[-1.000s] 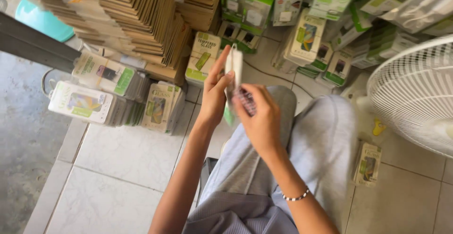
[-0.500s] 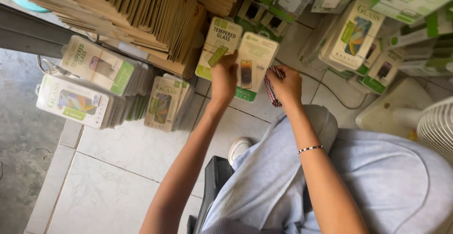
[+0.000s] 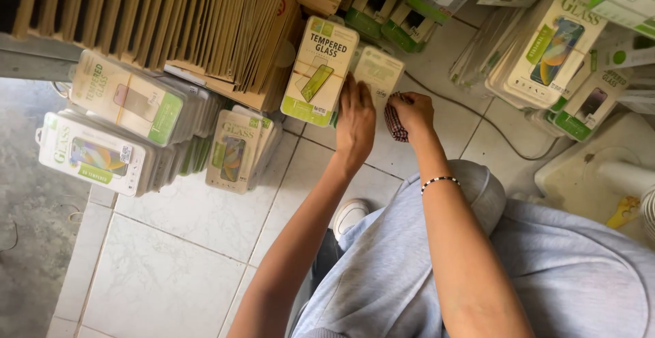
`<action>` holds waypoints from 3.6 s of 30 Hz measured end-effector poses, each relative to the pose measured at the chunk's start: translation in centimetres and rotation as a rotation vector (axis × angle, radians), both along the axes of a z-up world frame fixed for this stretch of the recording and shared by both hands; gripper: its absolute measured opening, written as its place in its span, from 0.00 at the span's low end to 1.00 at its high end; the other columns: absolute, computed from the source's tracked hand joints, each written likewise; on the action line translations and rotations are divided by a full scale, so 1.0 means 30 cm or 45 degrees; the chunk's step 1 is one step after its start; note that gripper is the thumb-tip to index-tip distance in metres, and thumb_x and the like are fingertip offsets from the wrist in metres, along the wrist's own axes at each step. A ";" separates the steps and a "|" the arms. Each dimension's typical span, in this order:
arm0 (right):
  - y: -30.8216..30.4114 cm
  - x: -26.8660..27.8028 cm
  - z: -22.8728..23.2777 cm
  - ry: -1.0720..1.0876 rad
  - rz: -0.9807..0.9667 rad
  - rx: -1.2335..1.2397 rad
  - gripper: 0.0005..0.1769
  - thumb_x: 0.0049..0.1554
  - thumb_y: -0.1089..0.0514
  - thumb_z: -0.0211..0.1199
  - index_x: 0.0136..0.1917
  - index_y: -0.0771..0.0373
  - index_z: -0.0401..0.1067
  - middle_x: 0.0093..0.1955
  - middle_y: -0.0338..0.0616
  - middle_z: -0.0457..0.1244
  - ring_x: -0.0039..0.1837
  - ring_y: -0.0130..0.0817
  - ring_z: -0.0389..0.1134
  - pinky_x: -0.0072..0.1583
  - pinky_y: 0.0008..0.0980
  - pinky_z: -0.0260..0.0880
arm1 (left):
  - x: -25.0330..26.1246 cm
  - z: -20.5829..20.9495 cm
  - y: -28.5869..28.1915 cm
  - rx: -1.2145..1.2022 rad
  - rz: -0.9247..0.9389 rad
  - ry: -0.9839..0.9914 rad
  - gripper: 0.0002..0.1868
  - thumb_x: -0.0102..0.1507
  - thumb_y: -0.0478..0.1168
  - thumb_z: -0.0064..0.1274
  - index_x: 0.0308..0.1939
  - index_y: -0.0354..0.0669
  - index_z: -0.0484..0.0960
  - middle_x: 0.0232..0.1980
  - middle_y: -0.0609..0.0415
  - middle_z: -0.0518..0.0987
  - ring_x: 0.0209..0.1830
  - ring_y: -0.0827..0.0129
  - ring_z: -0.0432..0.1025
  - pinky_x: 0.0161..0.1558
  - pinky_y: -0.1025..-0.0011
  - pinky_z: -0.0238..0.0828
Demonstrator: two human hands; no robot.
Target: Wipe down mobile phone accessory packages with a cloth and organize them into neat stacks.
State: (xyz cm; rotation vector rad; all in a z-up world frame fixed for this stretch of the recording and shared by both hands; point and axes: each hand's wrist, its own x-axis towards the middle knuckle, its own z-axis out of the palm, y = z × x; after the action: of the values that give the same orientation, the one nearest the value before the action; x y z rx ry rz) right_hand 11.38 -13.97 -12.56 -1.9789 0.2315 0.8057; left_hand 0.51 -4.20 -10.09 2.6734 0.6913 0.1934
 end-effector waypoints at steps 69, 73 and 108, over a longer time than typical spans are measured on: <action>-1.873 -1.050 -0.248 -0.412 -1.294 -0.609 0.07 0.55 0.61 0.71 0.49 0.58 0.81 0.47 0.43 0.71 0.40 0.35 0.74 0.44 0.33 0.71 | -0.414 -0.148 -1.670 -0.257 -1.478 0.709 0.20 0.64 0.40 0.62 0.60 0.63 0.84 0.76 0.50 0.64 0.73 0.37 0.56 0.64 0.26 0.53; -1.863 -0.997 -0.208 -0.433 -1.210 -0.685 0.10 0.51 0.64 0.71 0.48 0.60 0.79 0.48 0.45 0.68 0.41 0.41 0.73 0.44 0.38 0.70 | -0.381 -0.016 -1.695 0.090 -1.664 0.780 0.35 0.57 0.35 0.54 0.70 0.65 0.74 0.80 0.56 0.57 0.75 0.35 0.56 0.60 0.32 0.56; -0.903 -0.471 1.079 -0.141 -0.104 2.217 0.24 0.65 0.66 0.51 0.73 0.72 0.67 0.47 0.45 0.68 0.52 0.35 0.70 0.79 0.43 0.54 | -0.137 0.888 -0.556 -1.269 -0.519 -0.303 0.12 0.58 0.27 0.58 0.46 0.36 0.84 0.40 0.57 0.82 0.42 0.78 0.75 0.42 0.74 0.78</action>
State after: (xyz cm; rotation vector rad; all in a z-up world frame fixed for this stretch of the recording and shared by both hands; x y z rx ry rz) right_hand -2.75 -41.08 19.82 -0.3449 -0.3778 0.4649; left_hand -3.60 -20.88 16.55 1.7283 0.0838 0.0313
